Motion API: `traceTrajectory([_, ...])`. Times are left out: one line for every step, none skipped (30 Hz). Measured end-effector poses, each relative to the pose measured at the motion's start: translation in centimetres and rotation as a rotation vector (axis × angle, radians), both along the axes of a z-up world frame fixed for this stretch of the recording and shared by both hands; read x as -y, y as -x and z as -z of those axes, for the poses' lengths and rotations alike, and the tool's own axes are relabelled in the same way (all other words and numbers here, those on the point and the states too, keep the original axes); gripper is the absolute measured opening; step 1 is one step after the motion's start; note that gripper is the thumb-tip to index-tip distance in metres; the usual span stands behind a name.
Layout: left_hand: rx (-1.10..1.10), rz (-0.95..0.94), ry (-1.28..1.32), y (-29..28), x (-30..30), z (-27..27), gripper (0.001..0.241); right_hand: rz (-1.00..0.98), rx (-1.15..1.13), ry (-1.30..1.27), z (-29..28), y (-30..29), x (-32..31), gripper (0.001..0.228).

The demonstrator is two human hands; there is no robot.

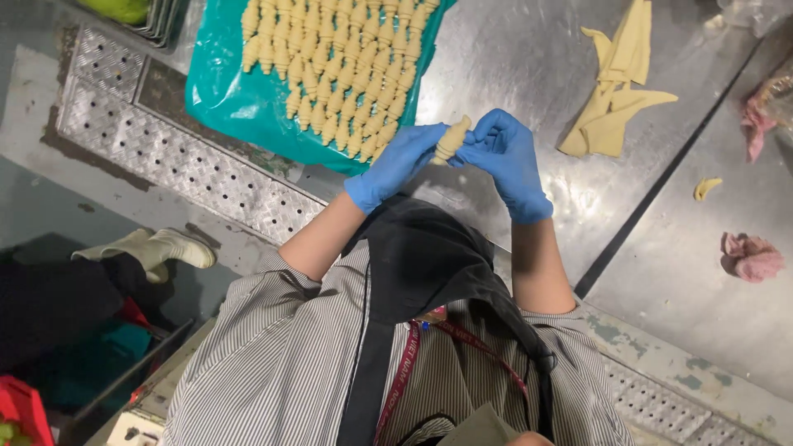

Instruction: Rolling triangular pieces of dough into croissant shapes.

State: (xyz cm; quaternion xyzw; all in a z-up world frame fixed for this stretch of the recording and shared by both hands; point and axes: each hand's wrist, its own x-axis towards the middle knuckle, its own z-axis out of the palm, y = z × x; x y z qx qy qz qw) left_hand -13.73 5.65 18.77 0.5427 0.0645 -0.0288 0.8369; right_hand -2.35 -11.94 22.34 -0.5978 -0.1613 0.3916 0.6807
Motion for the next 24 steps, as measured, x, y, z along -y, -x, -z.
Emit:
traceTrajectory([-0.007,-0.024,-0.01,0.5,-0.4,0.4,0.049,-0.024,-0.007,-0.01,-0.1,0.3,-0.6,0.025])
traceTrajectory([0.014,0.0,0.006,0.7,-0.6,0.8,0.05,-0.034,-0.05,-0.038,-0.3,0.4,-1.0,0.026])
traceTrajectory([0.034,0.023,0.021,0.9,-0.9,1.3,0.052,-0.045,-0.093,-0.065,-0.5,0.5,-1.3,0.028])
traceTrajectory([0.031,0.01,0.02,1.1,-1.4,1.6,0.052,-0.058,-0.097,-0.065,0.9,0.5,-1.4,0.028])
traceTrajectory([0.0,-0.019,0.023,1.3,-2.0,1.8,0.049,-0.005,0.057,0.054,2.4,0.5,-1.4,0.028])
traceTrajectory([-0.032,-0.043,0.028,1.5,-2.4,2.1,0.047,0.054,0.212,0.175,3.8,0.6,-1.3,0.028])
traceTrajectory([-0.036,-0.051,0.029,2.0,-4.1,3.8,0.047,0.045,0.209,0.175,4.1,0.5,-1.1,0.028])
traceTrajectory([-0.077,-0.231,-0.077,2.3,-6.0,5.5,0.041,0.019,0.245,0.23,4.5,0.4,-0.9,0.021])
traceTrajectory([-0.117,-0.411,-0.185,2.5,-7.8,7.2,0.044,-0.008,0.281,0.284,4.9,0.1,-0.6,0.015])
traceTrajectory([-0.121,-0.403,-0.18,4.1,-12.2,12.5,0.044,-0.002,0.276,0.291,5.3,-0.2,0.2,0.015])
traceTrajectory([-0.154,-0.703,-0.445,5.6,-15.8,17.5,0.041,-0.02,0.188,0.249,5.7,-0.7,1.0,0.01])
traceTrajectory([-0.185,-0.983,-0.706,6.5,-18.4,22.4,0.04,-0.024,0.094,0.22,6.0,-0.7,2.6,0.011])
traceTrajectory([-0.194,-0.956,-0.693,8.3,-20.5,24.8,0.04,-0.004,0.083,0.24,4.9,-1.2,3.2,0.011])
traceTrajectory([-0.261,-0.999,-0.726,9.6,-22.5,27.5,0.038,-0.088,0.144,0.299,3.8,-1.5,4.2,0.019])
traceTrajectory([-0.329,-1.04,-0.762,10.6,-24.5,30.2,0.036,-0.174,0.202,0.359,2.7,-1.9,5.3,0.028])
traceTrajectory([-0.328,-1.007,-0.753,10.9,-24.1,30.2,0.036,-0.147,0.192,0.376,1.5,-1.9,6.6,0.028])
traceTrajectory([-0.402,-0.959,-0.836,11.2,-23.8,30.2,0.034,-0.213,0.229,0.22,0.2,-1.9,7.8,0.039])
traceTrajectory([-0.469,-0.917,-0.925,11.3,-24.1,30.0,0.032,-0.283,0.273,0.055,-1.0,-2.2,8.5,0.05])
traceTrajectory([-0.46,-0.894,-0.923,10.4,-23.4,27.1,0.032,-0.26,0.271,0.064,-2.4,-1.7,9.0,0.05])
traceTrajectory([-0.596,-0.843,-1.1,10.3,-22.6,24.0,0.033,-0.246,0.301,0.016,-3.9,-1.1,9.6,0.052])
traceTrajectory([-0.728,-0.783,-1.277,10.2,-21.8,20.8,0.034,-0.231,0.332,-0.033,-5.3,-0.6,10.0,0.054])
traceTrajectory([-0.721,-0.769,-1.28,9.6,-21.4,20.2,0.034,-0.216,0.33,-0.029,-5.8,0.2,9.5,0.054])
traceTrajectory([-0.726,-0.798,-1.377,9.1,-20.9,19.6,0.041,-0.378,0.047,-0.43,-6.3,0.9,8.9,0.05])
traceTrajectory([-0.731,-0.831,-1.472,8.6,-20.5,18.9,0.049,-0.531,-0.244,-0.832,-6.8,1.5,8.3,0.048])
